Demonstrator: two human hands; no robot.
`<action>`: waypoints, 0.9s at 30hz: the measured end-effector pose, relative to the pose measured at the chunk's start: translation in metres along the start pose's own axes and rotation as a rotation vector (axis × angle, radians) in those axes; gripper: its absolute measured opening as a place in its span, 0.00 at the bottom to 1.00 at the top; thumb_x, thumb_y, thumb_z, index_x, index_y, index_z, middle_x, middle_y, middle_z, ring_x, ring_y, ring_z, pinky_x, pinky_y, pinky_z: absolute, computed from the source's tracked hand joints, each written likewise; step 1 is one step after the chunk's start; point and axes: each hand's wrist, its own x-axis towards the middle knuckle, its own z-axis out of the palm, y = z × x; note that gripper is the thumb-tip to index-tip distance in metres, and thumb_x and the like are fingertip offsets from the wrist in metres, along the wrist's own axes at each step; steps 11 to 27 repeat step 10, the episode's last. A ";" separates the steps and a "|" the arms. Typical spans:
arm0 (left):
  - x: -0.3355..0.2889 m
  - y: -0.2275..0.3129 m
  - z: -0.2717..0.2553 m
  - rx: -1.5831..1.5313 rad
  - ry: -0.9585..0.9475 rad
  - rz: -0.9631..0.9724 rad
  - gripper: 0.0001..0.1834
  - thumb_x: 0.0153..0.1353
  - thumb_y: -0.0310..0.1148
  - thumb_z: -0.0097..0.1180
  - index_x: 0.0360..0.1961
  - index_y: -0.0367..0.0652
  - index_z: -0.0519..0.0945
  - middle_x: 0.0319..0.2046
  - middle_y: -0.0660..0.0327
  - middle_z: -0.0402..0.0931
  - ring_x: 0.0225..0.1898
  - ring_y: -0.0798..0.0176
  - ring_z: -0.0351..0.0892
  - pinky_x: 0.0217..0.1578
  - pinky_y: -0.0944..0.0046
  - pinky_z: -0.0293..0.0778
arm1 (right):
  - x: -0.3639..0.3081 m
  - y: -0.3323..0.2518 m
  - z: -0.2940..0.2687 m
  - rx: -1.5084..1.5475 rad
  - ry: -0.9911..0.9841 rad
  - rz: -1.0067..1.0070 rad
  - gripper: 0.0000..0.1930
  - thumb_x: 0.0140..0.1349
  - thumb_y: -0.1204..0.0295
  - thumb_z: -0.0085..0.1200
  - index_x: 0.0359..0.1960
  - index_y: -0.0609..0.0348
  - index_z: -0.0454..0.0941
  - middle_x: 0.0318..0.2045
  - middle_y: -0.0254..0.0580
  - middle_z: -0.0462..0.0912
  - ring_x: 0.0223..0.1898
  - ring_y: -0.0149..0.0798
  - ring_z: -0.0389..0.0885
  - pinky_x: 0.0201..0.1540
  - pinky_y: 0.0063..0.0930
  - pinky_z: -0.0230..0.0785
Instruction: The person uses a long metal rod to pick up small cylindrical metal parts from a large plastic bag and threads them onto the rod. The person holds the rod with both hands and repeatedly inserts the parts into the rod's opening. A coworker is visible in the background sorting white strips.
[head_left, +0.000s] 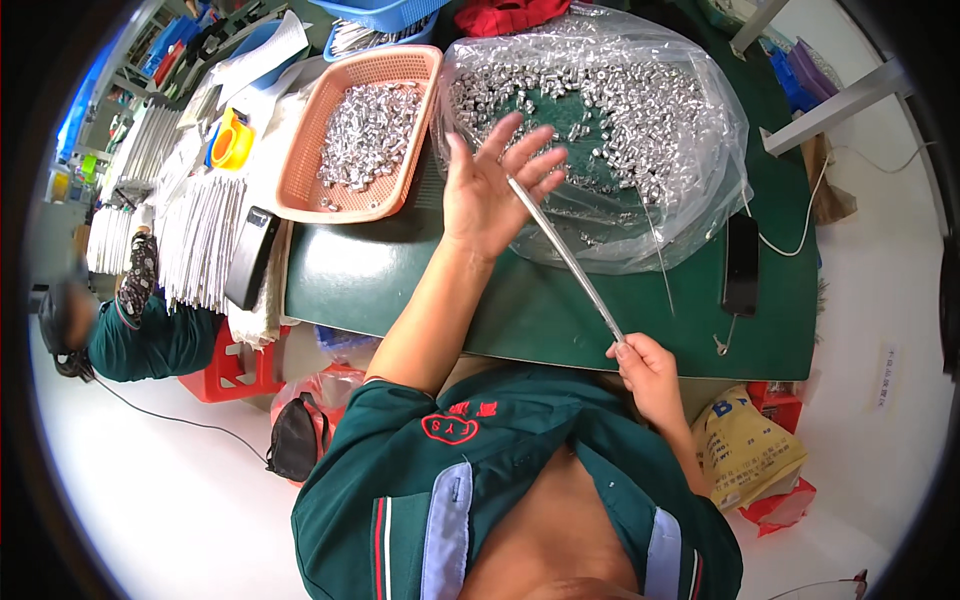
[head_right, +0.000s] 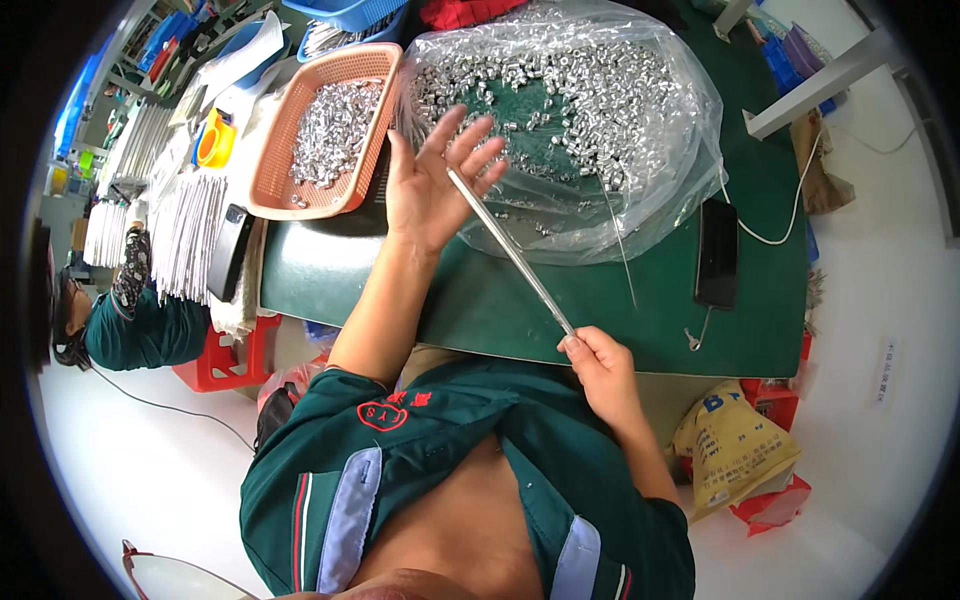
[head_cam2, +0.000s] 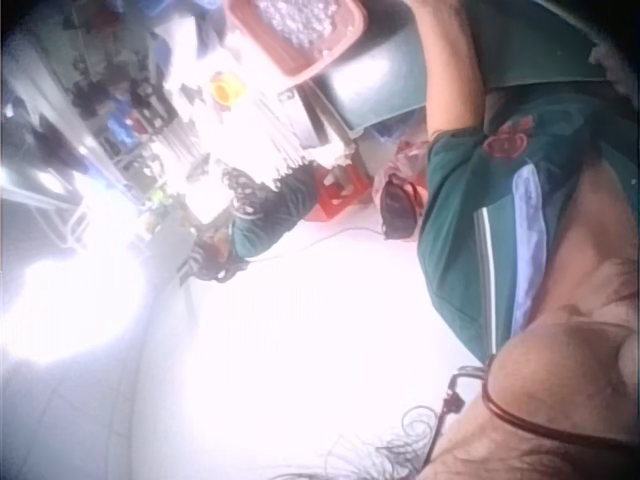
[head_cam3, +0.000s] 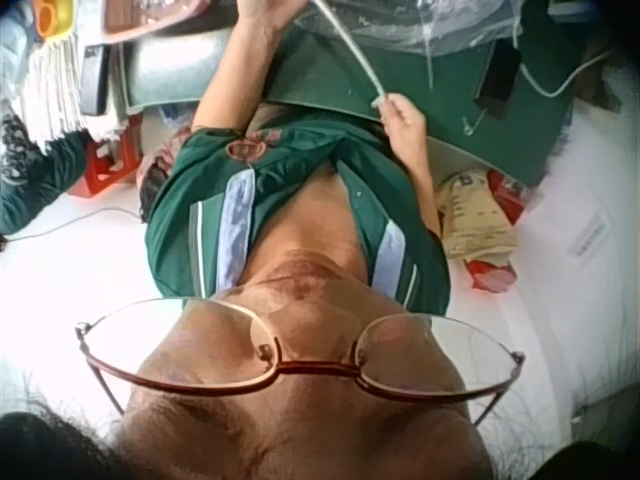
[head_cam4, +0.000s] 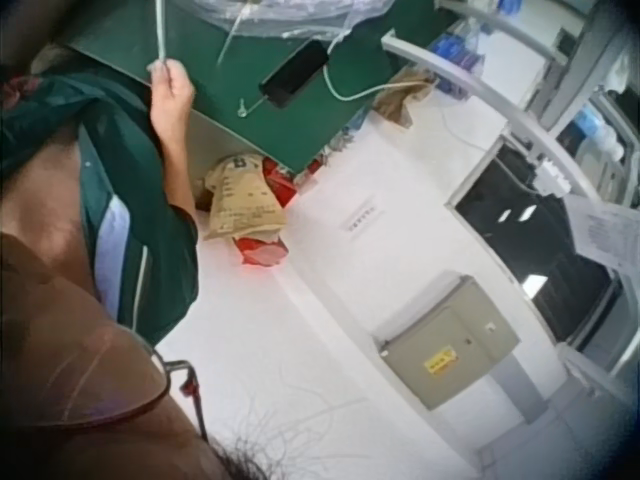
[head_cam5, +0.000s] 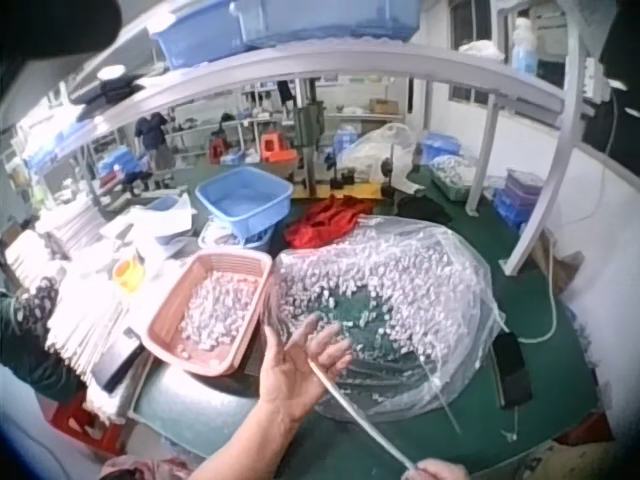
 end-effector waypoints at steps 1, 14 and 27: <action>-0.001 -0.002 0.004 0.036 0.042 -0.020 0.39 0.62 0.64 0.34 0.60 0.40 0.62 0.53 0.44 0.69 0.52 0.44 0.72 0.53 0.46 0.66 | 0.002 -0.002 0.001 0.100 -0.036 0.051 0.09 0.65 0.70 0.47 0.31 0.63 0.75 0.16 0.25 0.64 0.17 0.18 0.58 0.19 0.15 0.50; -0.021 -0.007 -0.007 0.754 0.023 -0.165 0.36 0.65 0.61 0.34 0.59 0.40 0.65 0.55 0.53 0.69 0.58 0.55 0.65 0.56 0.47 0.58 | 0.036 -0.057 0.024 0.427 -0.214 0.051 0.09 0.68 0.68 0.44 0.35 0.61 0.71 0.15 0.21 0.59 0.15 0.17 0.52 0.17 0.12 0.44; -0.021 -0.007 -0.007 0.754 0.023 -0.165 0.36 0.65 0.61 0.34 0.59 0.40 0.65 0.55 0.53 0.69 0.58 0.55 0.65 0.56 0.47 0.58 | 0.036 -0.057 0.024 0.427 -0.214 0.051 0.09 0.68 0.68 0.44 0.35 0.61 0.71 0.15 0.21 0.59 0.15 0.17 0.52 0.17 0.12 0.44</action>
